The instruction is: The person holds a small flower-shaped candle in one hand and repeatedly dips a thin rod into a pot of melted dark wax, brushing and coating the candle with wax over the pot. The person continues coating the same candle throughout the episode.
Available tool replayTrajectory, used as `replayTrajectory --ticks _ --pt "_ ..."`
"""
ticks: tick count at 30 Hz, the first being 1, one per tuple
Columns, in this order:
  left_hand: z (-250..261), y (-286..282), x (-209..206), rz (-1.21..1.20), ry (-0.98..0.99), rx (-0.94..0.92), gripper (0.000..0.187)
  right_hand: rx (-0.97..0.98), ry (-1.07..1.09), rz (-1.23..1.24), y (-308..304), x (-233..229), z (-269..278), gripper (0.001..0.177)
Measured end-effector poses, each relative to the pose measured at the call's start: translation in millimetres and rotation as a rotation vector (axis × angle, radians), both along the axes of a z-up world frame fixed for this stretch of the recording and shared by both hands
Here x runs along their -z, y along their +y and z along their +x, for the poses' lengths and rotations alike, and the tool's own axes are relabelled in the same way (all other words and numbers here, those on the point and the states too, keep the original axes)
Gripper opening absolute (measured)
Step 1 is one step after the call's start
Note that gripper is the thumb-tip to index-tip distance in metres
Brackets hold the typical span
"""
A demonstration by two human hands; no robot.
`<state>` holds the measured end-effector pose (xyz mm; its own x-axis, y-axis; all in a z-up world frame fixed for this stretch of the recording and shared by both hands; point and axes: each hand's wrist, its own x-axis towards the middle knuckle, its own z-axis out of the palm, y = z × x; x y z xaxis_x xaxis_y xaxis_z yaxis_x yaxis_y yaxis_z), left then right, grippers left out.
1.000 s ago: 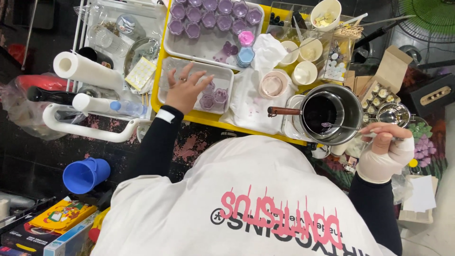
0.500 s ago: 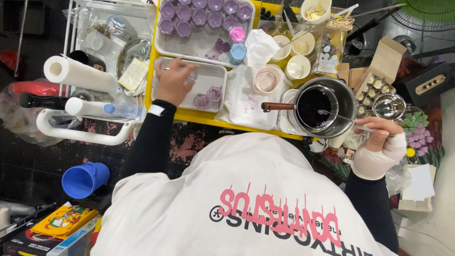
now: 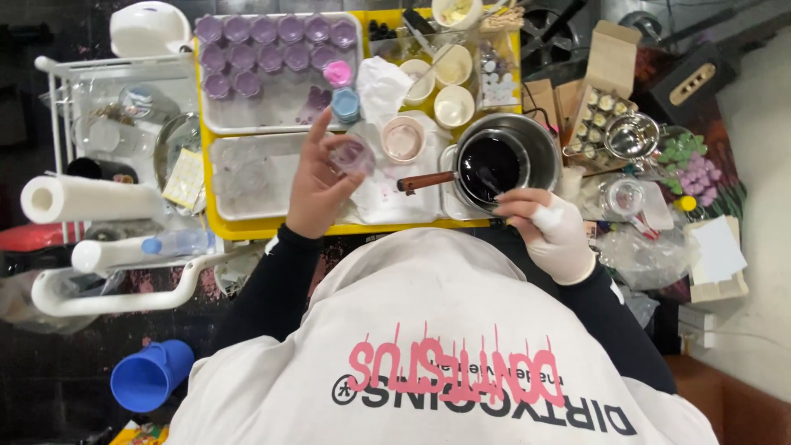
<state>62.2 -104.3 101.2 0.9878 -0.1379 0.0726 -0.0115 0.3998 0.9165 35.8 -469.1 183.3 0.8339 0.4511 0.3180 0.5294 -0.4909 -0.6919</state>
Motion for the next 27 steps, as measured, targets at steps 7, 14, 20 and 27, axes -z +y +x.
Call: replayTrajectory --ticks 7,14,20,27 --pt "-6.8 -32.9 -16.1 -0.348 0.204 0.193 0.090 0.174 -0.037 -0.114 -10.0 1.3 -4.8 0.012" --pt "-9.9 -39.5 -19.1 -0.769 0.331 0.464 0.071 0.121 0.042 -0.058 4.3 -4.0 -2.0 0.014" --pt "0.2 -44.5 -35.0 -0.812 0.406 0.557 0.067 0.259 0.061 -0.111 -4.1 -5.5 -10.8 0.009" --pt "13.0 -47.6 -50.8 -0.706 0.415 0.602 0.075 0.155 0.030 -0.098 14.5 -3.2 -5.2 0.016"
